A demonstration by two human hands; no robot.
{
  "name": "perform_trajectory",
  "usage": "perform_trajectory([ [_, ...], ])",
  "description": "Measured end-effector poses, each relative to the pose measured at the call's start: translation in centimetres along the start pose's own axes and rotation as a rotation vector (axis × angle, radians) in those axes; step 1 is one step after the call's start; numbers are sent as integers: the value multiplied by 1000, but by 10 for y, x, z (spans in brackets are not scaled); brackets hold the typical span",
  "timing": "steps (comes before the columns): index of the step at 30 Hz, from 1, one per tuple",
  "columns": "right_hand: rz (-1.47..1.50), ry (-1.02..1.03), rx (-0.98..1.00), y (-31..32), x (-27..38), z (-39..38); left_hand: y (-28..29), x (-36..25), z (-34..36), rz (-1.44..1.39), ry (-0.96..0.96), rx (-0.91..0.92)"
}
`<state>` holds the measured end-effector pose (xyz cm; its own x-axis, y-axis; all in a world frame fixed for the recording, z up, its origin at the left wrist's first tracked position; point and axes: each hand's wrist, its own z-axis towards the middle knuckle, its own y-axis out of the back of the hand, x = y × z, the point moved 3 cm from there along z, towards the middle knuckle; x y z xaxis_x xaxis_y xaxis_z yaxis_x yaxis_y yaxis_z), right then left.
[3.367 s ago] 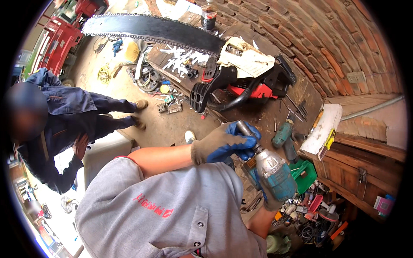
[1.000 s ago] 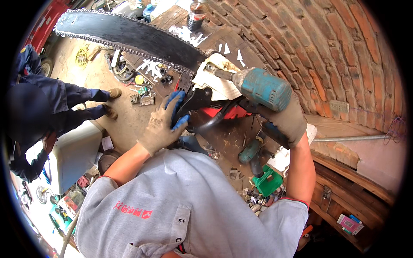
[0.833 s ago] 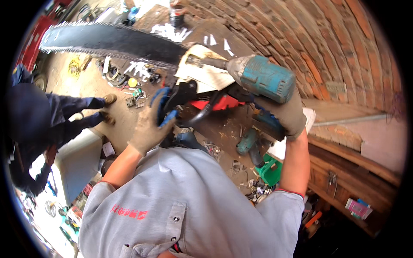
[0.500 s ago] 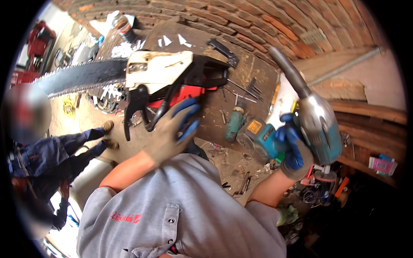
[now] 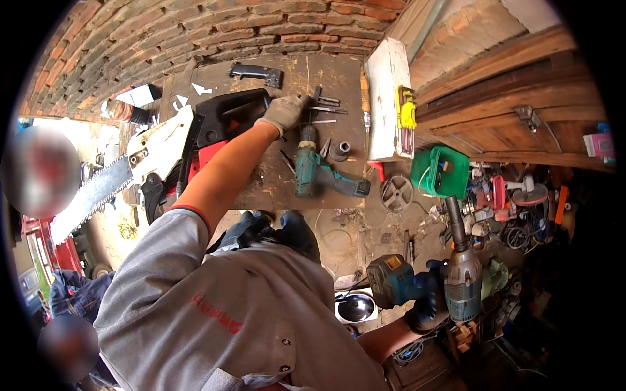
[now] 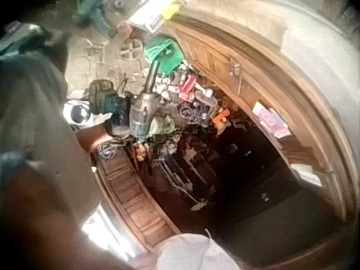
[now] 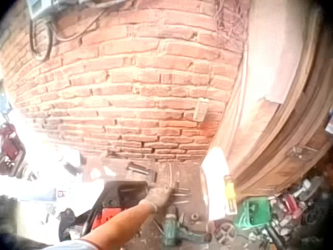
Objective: The person cleans the chain and bar of a chainsaw with a cloth, then uses a cordless impact driver to tighten a screw on the chainsaw's side casing. The person is wearing gloves throughout the process.
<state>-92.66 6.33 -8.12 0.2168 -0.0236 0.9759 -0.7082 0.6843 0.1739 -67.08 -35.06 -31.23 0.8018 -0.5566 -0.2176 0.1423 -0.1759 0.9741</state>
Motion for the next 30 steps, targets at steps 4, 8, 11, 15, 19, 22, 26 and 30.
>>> perform_trajectory([
  [4, -36, 17, 2, 17, -6, -9, 46, -16, -16, -256, 142, -234],
  [8, 80, -52, 127, 41, -47, 8, 100, -17, -55, -531, 271, -533],
  [11, 264, -111, 210, -2, -40, 26, 161, -37, -116, -612, 109, -639],
  [15, 304, -99, 373, -57, -37, 55, 248, -36, -216, -289, 73, -565],
  [19, 441, -230, 566, -123, -27, 74, 274, -10, -292, -487, 108, -643],
  [22, 498, -205, 727, -162, -10, 71, 277, 40, -340, -693, 151, -946],
  [26, 481, -227, 785, -196, -6, 61, 295, 114, -371, -1095, 368, -1231],
  [30, 455, -195, 829, -216, 1, 46, 288, 146, -359, -1230, 256, -1103],
])
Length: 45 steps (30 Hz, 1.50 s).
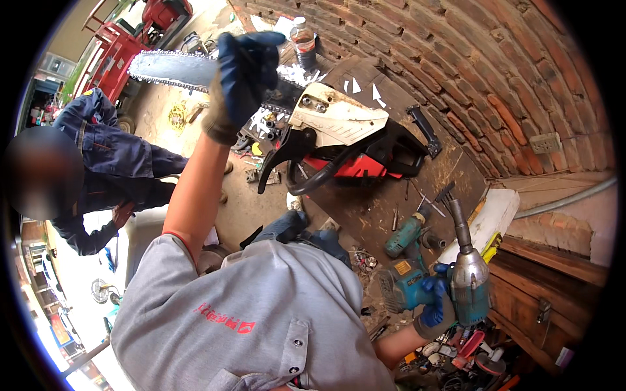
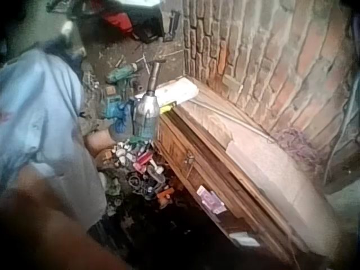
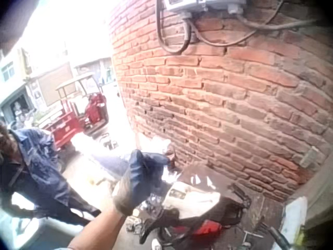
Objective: The person cleans the chain and bar of a chainsaw with a cloth, then uses a cordless impact driver to tighten a screw on the chainsaw's side casing. The person is wearing gloves throughout the process.
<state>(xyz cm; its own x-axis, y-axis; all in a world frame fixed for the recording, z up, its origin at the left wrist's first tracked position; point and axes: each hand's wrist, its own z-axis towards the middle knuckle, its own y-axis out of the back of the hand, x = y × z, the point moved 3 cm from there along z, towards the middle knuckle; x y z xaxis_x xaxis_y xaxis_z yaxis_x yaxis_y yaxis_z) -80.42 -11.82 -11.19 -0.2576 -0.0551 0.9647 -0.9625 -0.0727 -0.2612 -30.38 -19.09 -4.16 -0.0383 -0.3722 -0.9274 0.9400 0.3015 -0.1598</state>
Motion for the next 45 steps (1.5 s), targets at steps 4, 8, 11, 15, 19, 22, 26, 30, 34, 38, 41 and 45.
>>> perform_trajectory([
  [4, 2, -7, -17, -11, -9, -2, -8, 26, 10, -116, 75, 147],
  [8, -121, 43, -100, -12, -13, -10, 7, 51, 19, -262, 201, 298],
  [11, -120, 16, -114, -21, -10, -14, 4, 53, 15, -43, 119, 333],
  [15, -92, -20, -134, -31, -9, -15, -1, 56, 13, -170, 139, 349],
  [19, -75, -54, -125, -40, -10, -7, -26, 58, 4, -52, 328, 375],
  [22, -47, -84, -110, -35, -15, -2, -47, 48, -8, 91, 220, 396],
  [26, -46, -121, -108, -35, -19, 7, -58, 44, -25, 564, 2, 188],
  [30, -52, -116, -75, -30, -22, 18, -68, 35, -24, 544, -264, 94],
  [34, -96, -111, -73, -42, -15, 29, -72, 21, -28, 622, -205, 85],
  [38, -98, -167, -69, -48, -14, 34, -84, 19, -34, 633, -276, -38],
  [41, -106, -184, -41, -51, -14, 39, -88, 21, -38, 686, -273, -30],
  [45, -84, -169, -43, -63, -10, 48, -95, 45, -45, 755, -408, -108],
])
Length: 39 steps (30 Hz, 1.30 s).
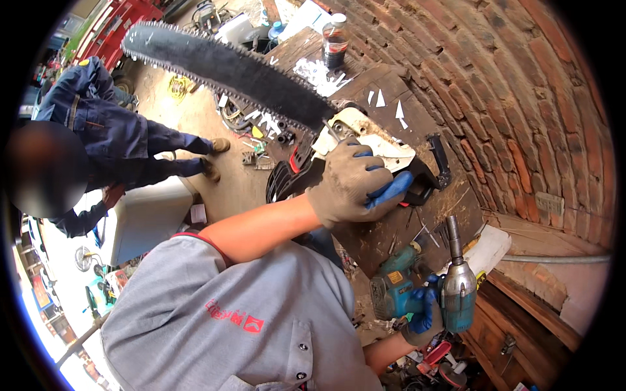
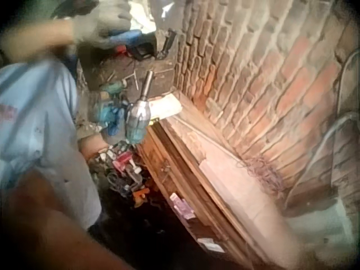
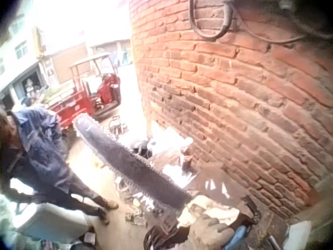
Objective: The person cleans the chain and bar of a chainsaw with a cloth, then uses a cordless impact driver to tighten a screw on the chainsaw's side casing. The person is wearing gloves throughout the process.
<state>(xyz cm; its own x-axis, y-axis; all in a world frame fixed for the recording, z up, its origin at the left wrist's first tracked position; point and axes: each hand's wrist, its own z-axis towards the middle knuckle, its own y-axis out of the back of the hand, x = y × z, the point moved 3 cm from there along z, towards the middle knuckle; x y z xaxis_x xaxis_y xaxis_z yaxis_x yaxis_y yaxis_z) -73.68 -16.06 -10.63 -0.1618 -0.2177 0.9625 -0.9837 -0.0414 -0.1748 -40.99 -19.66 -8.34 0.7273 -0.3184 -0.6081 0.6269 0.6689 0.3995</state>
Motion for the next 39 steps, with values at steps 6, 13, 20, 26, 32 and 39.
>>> perform_trajectory([
  [6, -117, 36, 2, -14, 13, 24, 12, 1, -4, -16, -77, -35],
  [13, -368, 68, 131, -77, 44, 72, 13, 3, -15, -91, -56, -31],
  [20, -368, -65, 329, -126, 45, 102, 12, 2, -21, -119, -47, -115],
  [26, -596, -30, 516, -151, 53, 118, 8, 2, -27, -124, -42, -204],
  [32, -755, 86, 723, -176, 55, 129, 11, 5, -29, -146, -53, -250],
  [39, -1319, 1076, 1181, -238, 89, 121, 6, 5, -32, -153, -74, -127],
])
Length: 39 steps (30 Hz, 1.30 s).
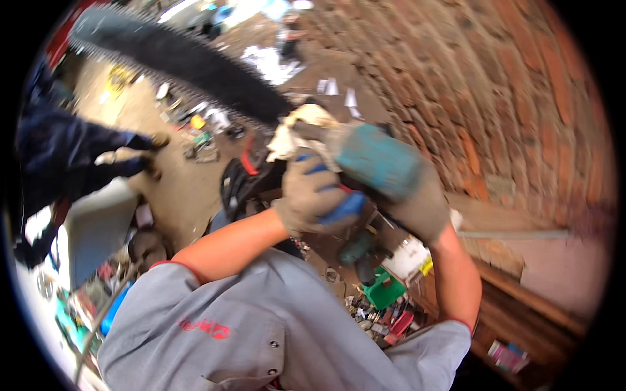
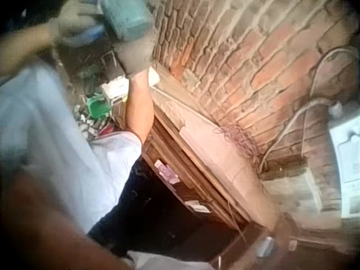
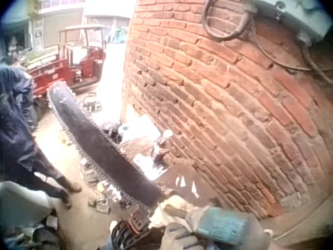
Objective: The person cleans the chain and bar of a chainsaw with a cloth, then uses a cordless impact driver to tighten a screw on the chainsaw's side casing. The person is wearing gloves throughout the process.
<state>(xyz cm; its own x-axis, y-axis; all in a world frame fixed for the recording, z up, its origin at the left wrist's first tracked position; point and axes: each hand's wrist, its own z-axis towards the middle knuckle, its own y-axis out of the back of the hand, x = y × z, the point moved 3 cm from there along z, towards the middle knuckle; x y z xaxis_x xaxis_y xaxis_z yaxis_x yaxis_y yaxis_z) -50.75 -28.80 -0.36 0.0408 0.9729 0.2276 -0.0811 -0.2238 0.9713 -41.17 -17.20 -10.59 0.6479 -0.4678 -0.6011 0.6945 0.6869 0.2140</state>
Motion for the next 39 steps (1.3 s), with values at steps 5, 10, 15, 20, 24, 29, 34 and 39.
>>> perform_trajectory([
  [5, 194, -410, 247, 7, -19, 26, 13, 10, -16, 67, 113, 131],
  [10, 106, -451, 387, 19, -22, 18, -10, 8, -21, 110, 52, 35],
  [15, 30, -382, 306, 17, -15, 28, -6, 20, -31, 79, -4, 10],
  [20, 155, -481, 329, 14, -13, 27, 8, 8, -11, 71, 10, 155],
  [24, 135, -370, 322, 2, -12, 22, 7, 7, -4, -26, -52, -62],
  [29, 184, -258, 272, -1, -17, 23, -3, 6, -2, 6, -31, -164],
  [34, 117, -160, 257, -2, -12, 26, -4, 7, -3, 12, -48, -205],
  [39, 134, -194, 241, -5, -14, 22, -2, 9, -2, 7, -53, -188],
])
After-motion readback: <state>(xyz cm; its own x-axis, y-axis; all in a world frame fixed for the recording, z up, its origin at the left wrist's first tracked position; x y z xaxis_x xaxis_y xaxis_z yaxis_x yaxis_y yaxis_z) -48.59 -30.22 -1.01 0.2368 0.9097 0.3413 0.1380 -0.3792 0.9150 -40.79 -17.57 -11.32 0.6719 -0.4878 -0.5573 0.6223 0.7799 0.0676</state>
